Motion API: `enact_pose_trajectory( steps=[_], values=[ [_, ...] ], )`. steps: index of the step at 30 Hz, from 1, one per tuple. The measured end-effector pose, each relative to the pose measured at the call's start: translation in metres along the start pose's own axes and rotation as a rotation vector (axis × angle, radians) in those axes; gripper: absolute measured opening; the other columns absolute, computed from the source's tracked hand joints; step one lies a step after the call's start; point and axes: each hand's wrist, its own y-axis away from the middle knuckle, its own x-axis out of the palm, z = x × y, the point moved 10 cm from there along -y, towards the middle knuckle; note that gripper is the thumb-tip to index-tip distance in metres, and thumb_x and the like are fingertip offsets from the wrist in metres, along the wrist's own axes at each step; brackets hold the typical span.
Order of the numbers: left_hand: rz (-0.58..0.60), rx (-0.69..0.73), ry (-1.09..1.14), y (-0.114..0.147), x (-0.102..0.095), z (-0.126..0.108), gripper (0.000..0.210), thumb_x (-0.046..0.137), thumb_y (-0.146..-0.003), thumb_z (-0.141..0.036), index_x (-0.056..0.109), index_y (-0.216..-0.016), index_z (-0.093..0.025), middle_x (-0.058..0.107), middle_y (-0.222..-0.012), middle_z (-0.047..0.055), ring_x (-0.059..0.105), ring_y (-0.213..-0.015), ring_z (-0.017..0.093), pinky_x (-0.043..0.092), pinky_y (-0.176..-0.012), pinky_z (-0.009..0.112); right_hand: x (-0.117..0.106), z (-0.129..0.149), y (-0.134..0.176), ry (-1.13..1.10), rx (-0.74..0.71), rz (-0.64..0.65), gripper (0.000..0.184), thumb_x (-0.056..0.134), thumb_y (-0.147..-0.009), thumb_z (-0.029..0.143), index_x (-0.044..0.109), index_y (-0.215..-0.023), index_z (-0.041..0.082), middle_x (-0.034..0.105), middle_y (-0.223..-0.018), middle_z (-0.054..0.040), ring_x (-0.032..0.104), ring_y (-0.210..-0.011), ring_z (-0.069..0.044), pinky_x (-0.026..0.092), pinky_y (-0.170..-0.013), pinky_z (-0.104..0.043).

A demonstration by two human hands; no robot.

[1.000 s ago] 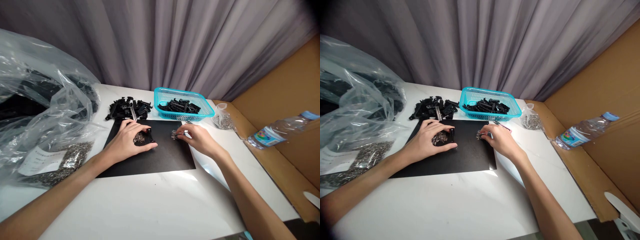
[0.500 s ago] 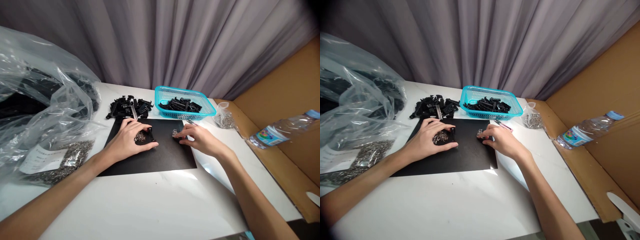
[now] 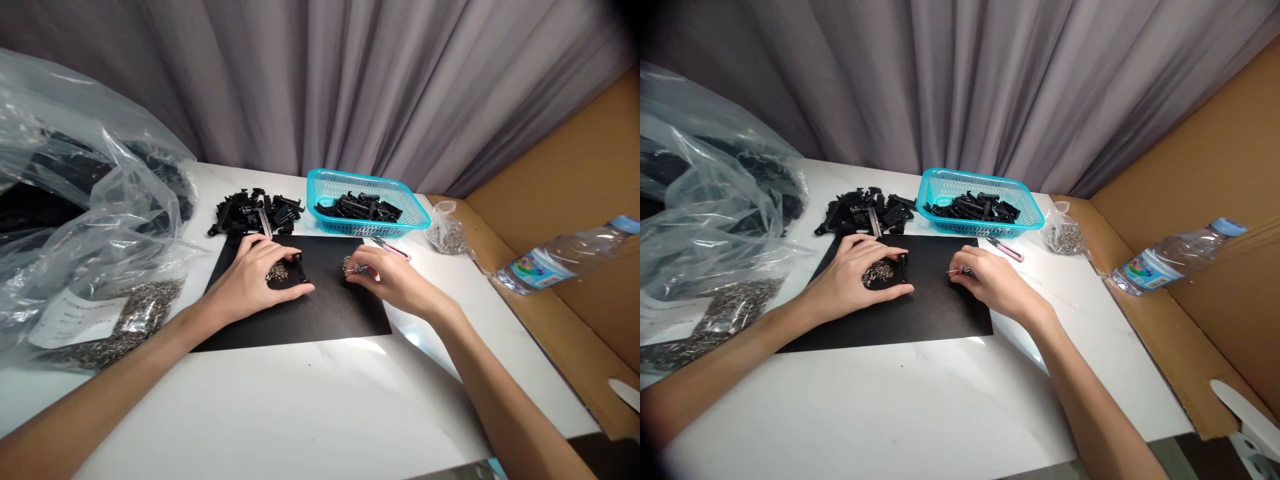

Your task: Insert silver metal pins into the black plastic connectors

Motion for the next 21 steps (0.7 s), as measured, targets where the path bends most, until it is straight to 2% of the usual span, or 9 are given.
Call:
enact_pose_trajectory(
  steps=[5, 9, 11, 17, 21],
  values=[
    [0.023, 0.037, -0.020, 0.001, 0.000, -0.005, 0.060, 0.075, -0.079, -0.065, 0.068, -0.121, -0.022, 0.075, -0.110, 0.008, 0.067, -0.109, 0.030, 0.032, -0.116, 0.050, -0.002, -0.007, -0.001, -0.122, 0.050, -0.041, 0.007, 0.061, -0.097, 0.018, 0.067, -0.096, 0.022, 0.074, -0.091, -0.0005, 0.064, -0.073, -0.015, 0.046, -0.069, -0.028],
    [0.019, 0.103, -0.033, 0.002, -0.003, -0.014, 0.063, 0.075, -0.080, -0.062, 0.066, -0.127, -0.022, 0.074, -0.114, 0.009, 0.066, -0.111, 0.030, 0.031, -0.116, 0.050, 0.002, -0.001, -0.003, -0.157, 0.023, -0.063, 0.021, 0.058, -0.096, 0.012, 0.070, -0.110, 0.022, 0.074, -0.103, -0.0045, 0.068, -0.082, -0.017, 0.051, -0.073, -0.030],
    [0.025, 0.129, -0.037, 0.004, -0.003, -0.020, 0.062, 0.075, -0.081, -0.059, 0.063, -0.130, -0.022, 0.073, -0.116, 0.009, 0.066, -0.113, 0.030, 0.031, -0.116, 0.050, 0.004, 0.003, -0.005, -0.125, -0.002, -0.072, 0.023, 0.057, -0.097, 0.010, 0.074, -0.107, 0.022, 0.074, -0.104, -0.0054, 0.068, -0.087, -0.018, 0.051, -0.076, -0.031],
    [0.054, 0.150, 0.004, 0.007, 0.001, -0.034, 0.063, 0.076, -0.082, -0.052, 0.059, -0.134, -0.021, 0.071, -0.122, 0.009, 0.063, -0.118, 0.030, 0.032, -0.115, 0.049, 0.012, 0.002, -0.007, -0.205, 0.048, -0.059, 0.012, 0.068, -0.094, 0.013, 0.075, -0.099, 0.021, 0.074, -0.098, -0.0035, 0.067, -0.085, -0.018, 0.051, -0.074, -0.030],
    [0.092, 0.155, 0.057, 0.009, 0.006, -0.042, 0.064, 0.076, -0.083, -0.054, 0.057, -0.136, -0.023, 0.071, -0.123, 0.008, 0.065, -0.116, 0.028, 0.031, -0.116, 0.048, 0.017, 0.001, -0.007, -0.195, 0.041, -0.054, 0.014, 0.068, -0.093, 0.009, 0.074, -0.098, 0.021, 0.074, -0.095, -0.0023, 0.066, -0.081, -0.016, 0.050, -0.072, -0.029]
  ],
)
